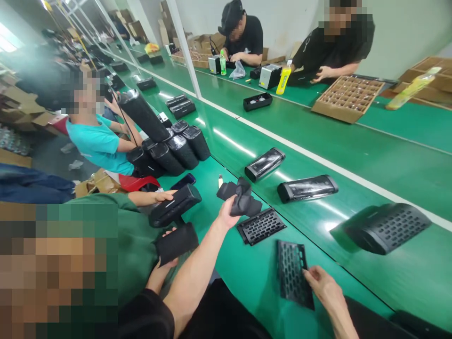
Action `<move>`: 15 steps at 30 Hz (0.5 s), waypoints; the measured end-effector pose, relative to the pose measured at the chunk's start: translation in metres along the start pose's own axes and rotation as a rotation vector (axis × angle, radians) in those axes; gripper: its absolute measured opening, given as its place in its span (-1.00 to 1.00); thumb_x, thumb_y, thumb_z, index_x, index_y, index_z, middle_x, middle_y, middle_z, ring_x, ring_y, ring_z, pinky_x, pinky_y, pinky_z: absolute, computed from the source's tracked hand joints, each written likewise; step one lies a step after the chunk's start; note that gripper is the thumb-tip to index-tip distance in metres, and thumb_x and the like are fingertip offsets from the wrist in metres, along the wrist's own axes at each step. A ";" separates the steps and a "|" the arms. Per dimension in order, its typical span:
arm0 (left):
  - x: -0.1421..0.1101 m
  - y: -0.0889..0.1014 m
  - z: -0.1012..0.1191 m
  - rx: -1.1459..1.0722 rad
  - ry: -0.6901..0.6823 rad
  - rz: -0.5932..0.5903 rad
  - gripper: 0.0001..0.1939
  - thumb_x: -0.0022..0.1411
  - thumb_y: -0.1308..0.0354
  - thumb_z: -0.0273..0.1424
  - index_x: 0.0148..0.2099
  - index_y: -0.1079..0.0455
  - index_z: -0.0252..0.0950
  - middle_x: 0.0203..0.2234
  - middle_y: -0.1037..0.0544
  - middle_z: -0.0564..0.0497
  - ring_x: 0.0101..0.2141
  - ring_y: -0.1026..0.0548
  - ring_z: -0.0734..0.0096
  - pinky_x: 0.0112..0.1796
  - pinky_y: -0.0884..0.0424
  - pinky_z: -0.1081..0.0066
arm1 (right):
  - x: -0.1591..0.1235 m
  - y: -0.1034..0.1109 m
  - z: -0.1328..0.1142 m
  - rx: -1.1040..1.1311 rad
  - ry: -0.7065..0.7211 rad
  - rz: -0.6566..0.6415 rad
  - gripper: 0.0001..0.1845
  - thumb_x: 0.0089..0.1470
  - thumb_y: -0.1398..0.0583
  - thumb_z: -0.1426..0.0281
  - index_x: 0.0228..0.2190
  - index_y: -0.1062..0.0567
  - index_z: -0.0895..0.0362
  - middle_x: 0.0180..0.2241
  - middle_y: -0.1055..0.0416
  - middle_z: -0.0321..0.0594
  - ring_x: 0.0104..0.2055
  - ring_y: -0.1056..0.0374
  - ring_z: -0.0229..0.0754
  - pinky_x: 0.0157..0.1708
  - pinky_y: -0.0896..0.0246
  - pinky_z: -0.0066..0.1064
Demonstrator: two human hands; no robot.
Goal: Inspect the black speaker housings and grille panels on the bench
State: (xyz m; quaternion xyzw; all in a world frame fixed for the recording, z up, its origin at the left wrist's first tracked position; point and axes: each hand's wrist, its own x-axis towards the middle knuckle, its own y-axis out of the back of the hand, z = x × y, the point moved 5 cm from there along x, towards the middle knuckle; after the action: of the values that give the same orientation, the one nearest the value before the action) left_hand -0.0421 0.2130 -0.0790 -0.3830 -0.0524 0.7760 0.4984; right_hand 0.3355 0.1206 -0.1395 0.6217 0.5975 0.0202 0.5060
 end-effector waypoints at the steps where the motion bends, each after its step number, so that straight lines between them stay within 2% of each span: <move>1: -0.011 -0.003 -0.009 -0.009 0.020 -0.026 -0.69 0.11 -0.38 -0.19 -0.38 -0.39 -0.28 -0.52 -0.48 0.05 -0.45 -0.47 0.42 -0.31 -0.41 0.40 | -0.005 0.000 -0.001 0.007 0.011 0.003 -0.74 -0.41 -0.28 0.11 -0.75 -0.30 -0.11 -0.63 -0.41 -0.16 -0.49 -0.37 0.15 -0.39 -0.20 -0.05; 3: -0.034 -0.008 -0.029 -0.007 0.060 -0.068 -0.65 0.03 -0.45 -0.20 -0.40 -0.37 -0.28 -0.54 -0.43 0.10 -0.49 -0.40 0.50 -0.38 -0.34 0.45 | -0.023 0.000 -0.012 0.010 0.017 0.072 -0.71 -0.38 -0.31 0.03 -0.69 -0.38 -0.10 -0.59 -0.43 -0.15 -0.44 -0.40 0.17 -0.38 -0.24 -0.05; 5: -0.057 -0.016 -0.048 0.036 0.103 -0.135 -0.57 -0.04 -0.50 -0.16 -0.43 -0.34 -0.29 -0.56 -0.37 0.13 -0.51 -0.32 0.54 -0.44 -0.24 0.48 | -0.049 -0.006 -0.040 0.102 0.068 0.147 -0.57 -0.25 -0.28 -0.14 -0.56 -0.48 -0.05 -0.50 -0.48 -0.14 -0.39 -0.42 0.12 -0.35 -0.29 -0.07; 6: -0.068 -0.021 -0.057 0.078 0.119 -0.181 -0.54 -0.05 -0.50 -0.12 -0.45 -0.33 -0.30 -0.57 -0.35 0.13 -0.51 -0.29 0.55 -0.45 -0.19 0.47 | -0.064 -0.011 -0.060 0.232 0.134 0.178 -0.50 -0.18 -0.28 -0.18 -0.50 -0.51 -0.01 -0.47 -0.49 -0.17 -0.38 -0.42 0.06 -0.32 -0.32 -0.12; 8: -0.088 -0.031 -0.069 0.167 0.134 -0.271 -0.48 -0.03 -0.49 -0.03 -0.47 -0.31 -0.30 -0.57 -0.31 0.12 -0.51 -0.23 0.55 -0.47 -0.13 0.46 | -0.089 -0.028 -0.103 0.526 0.322 0.093 -0.44 -0.21 -0.38 -0.14 -0.34 -0.56 0.05 -0.37 -0.54 -0.20 -0.33 -0.42 -0.03 -0.28 -0.35 -0.21; 10: -0.101 -0.036 -0.075 0.210 0.124 -0.304 -0.44 0.01 -0.46 0.04 -0.47 -0.29 -0.30 -0.57 -0.29 0.13 -0.50 -0.21 0.55 -0.46 -0.14 0.46 | -0.102 -0.041 -0.130 0.665 0.393 0.067 -0.47 -0.16 -0.40 -0.11 -0.42 -0.53 0.08 -0.45 -0.48 -0.27 -0.39 -0.35 -0.12 -0.33 -0.31 -0.29; 12: -0.103 -0.036 -0.074 0.200 0.099 -0.276 -0.42 0.03 -0.43 0.08 -0.44 -0.27 -0.28 -0.55 -0.30 0.13 -0.48 -0.23 0.54 -0.44 -0.21 0.46 | -0.103 -0.046 -0.133 0.748 0.355 0.094 -0.48 -0.09 -0.39 -0.11 -0.48 -0.52 0.11 -0.53 -0.40 -0.31 -0.45 -0.27 -0.18 -0.39 -0.24 -0.34; 15: -0.089 -0.027 -0.058 0.213 0.037 -0.210 -0.40 0.05 -0.38 0.15 -0.39 -0.27 -0.26 -0.50 -0.36 0.10 -0.47 -0.29 0.51 -0.42 -0.28 0.44 | -0.090 -0.042 -0.103 0.957 0.207 0.131 -0.46 -0.12 -0.42 -0.11 -0.44 -0.55 0.12 -0.55 -0.40 -0.35 -0.49 -0.24 -0.23 -0.44 -0.21 -0.37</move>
State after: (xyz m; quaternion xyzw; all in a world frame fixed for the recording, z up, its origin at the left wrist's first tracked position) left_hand 0.0337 0.1371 -0.0587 -0.3348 -0.0004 0.7136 0.6154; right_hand 0.2142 0.1052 -0.0649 0.8153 0.5467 -0.1631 0.0992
